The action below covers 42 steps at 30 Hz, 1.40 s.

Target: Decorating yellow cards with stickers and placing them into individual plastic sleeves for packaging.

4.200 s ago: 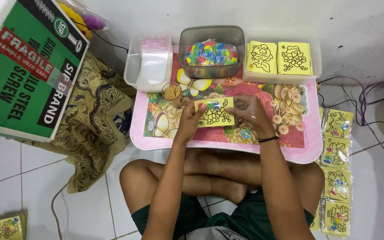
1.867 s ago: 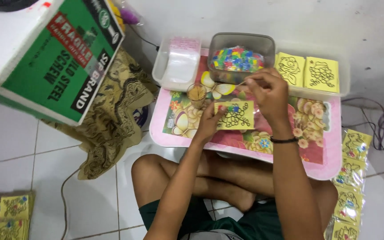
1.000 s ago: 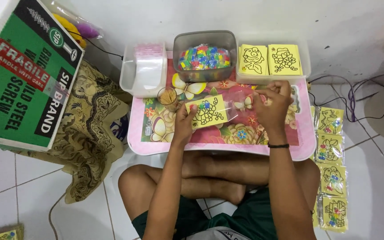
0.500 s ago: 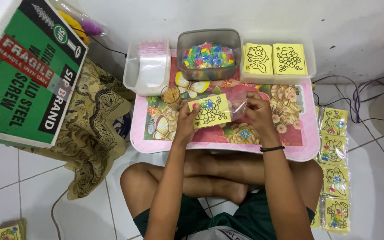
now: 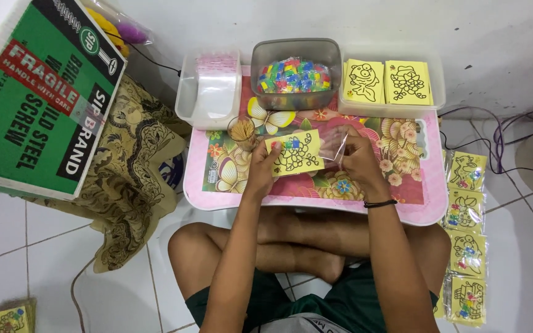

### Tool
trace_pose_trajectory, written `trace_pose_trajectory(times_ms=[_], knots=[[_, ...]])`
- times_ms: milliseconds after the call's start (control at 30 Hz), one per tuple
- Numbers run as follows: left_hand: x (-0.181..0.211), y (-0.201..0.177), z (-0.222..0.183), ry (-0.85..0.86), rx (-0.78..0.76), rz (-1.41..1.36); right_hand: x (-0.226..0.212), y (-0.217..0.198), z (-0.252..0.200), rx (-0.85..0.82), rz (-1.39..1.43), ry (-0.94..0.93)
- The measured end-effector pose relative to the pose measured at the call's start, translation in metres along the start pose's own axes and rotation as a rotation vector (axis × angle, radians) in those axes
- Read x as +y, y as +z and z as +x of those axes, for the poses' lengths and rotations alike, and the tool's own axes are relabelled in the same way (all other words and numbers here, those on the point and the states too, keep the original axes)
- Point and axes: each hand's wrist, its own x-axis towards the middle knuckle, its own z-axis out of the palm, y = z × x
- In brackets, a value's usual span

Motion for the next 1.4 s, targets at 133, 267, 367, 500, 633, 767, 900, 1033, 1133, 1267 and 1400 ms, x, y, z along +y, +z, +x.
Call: trace_pose_trajectory(times_ms=[133,267,367,500,633,767,900,1033,1133,1267,1400], knots=[[0.004,0.002,-0.001,0.004,-0.002,-0.022,-0.031,0.007,-0.002,-0.062,0.079,0.107],[-0.007,-0.008,0.003,0.002,0.011,-0.032,-0.022,0.003,-0.008,0.045,0.179,0.148],[-0.011,-0.012,0.006,0.006,0.023,-0.030,-0.003,-0.004,-0.013,0.081,0.455,0.271],[-0.012,-0.011,0.008,0.014,0.029,-0.011,-0.009,0.003,-0.018,-0.083,0.355,0.171],[0.013,0.010,-0.006,0.020,0.005,0.058,-0.042,0.022,-0.014,0.056,0.242,0.165],[0.037,0.026,-0.018,0.029,-0.052,0.112,-0.042,0.011,-0.001,0.125,0.240,0.143],[0.040,0.031,-0.021,0.034,-0.166,0.093,-0.060,0.000,0.002,-0.015,0.088,0.124],[0.036,0.030,-0.019,0.024,-0.126,0.253,-0.076,0.007,-0.001,-0.066,-0.011,0.162],[0.042,0.035,-0.020,0.039,-0.078,0.278,-0.052,0.005,-0.006,-0.049,-0.001,0.163],[0.043,0.037,-0.022,0.073,-0.072,0.274,-0.037,0.003,-0.012,-0.026,-0.137,0.138],[0.048,0.040,-0.023,0.057,-0.095,0.324,-0.022,-0.002,-0.013,0.030,-0.092,0.128]])
